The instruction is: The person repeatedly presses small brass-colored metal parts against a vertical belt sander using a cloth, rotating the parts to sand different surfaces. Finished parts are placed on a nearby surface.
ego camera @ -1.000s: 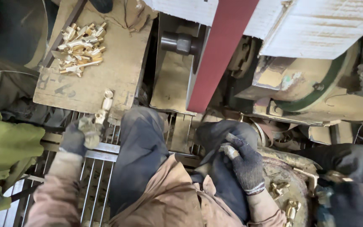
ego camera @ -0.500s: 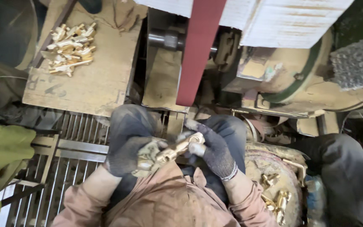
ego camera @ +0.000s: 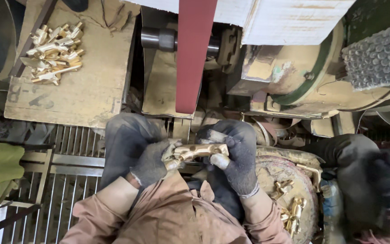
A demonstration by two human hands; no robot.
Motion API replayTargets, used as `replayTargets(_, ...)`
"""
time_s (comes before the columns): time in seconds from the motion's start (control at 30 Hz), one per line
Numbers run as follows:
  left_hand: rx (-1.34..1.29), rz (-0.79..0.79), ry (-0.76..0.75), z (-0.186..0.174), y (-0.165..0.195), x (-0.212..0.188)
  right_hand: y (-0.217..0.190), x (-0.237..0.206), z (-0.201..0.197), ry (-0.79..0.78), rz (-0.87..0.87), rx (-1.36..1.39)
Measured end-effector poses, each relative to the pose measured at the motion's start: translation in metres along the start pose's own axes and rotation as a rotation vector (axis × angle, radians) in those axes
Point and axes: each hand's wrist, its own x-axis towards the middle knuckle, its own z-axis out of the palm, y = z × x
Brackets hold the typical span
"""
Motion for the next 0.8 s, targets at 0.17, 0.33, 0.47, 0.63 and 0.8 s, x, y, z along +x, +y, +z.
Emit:
replayTargets(0.17,-0.119,0.065,-0.069,-0.018,-0.009,0.026,-0.01,0.026,-0.011,0.027,-0.385,-0.547)
replayTargets(0.33,-0.054,0.134,-0.022,-0.032,-0.029,0.076,0.008,0.048,-0.029,0.183,-0.2,-1.14)
replayTargets(0.47,0.014,0.007,0.046,-0.036,-0.041,0.103,0.04,0.068,-0.035,0.245,-0.162,-0.962)
replayTargets(0.63,0.047,-0.083,0.094,-0.036,-0.038,0.113,0.059,0.08,-0.041,0.217,-0.136,-0.73)
replayTargets(0.8,0.041,0.001,0.123,-0.033,-0.028,0.115,0.054,0.088,-0.039,0.191,-0.152,-0.812)
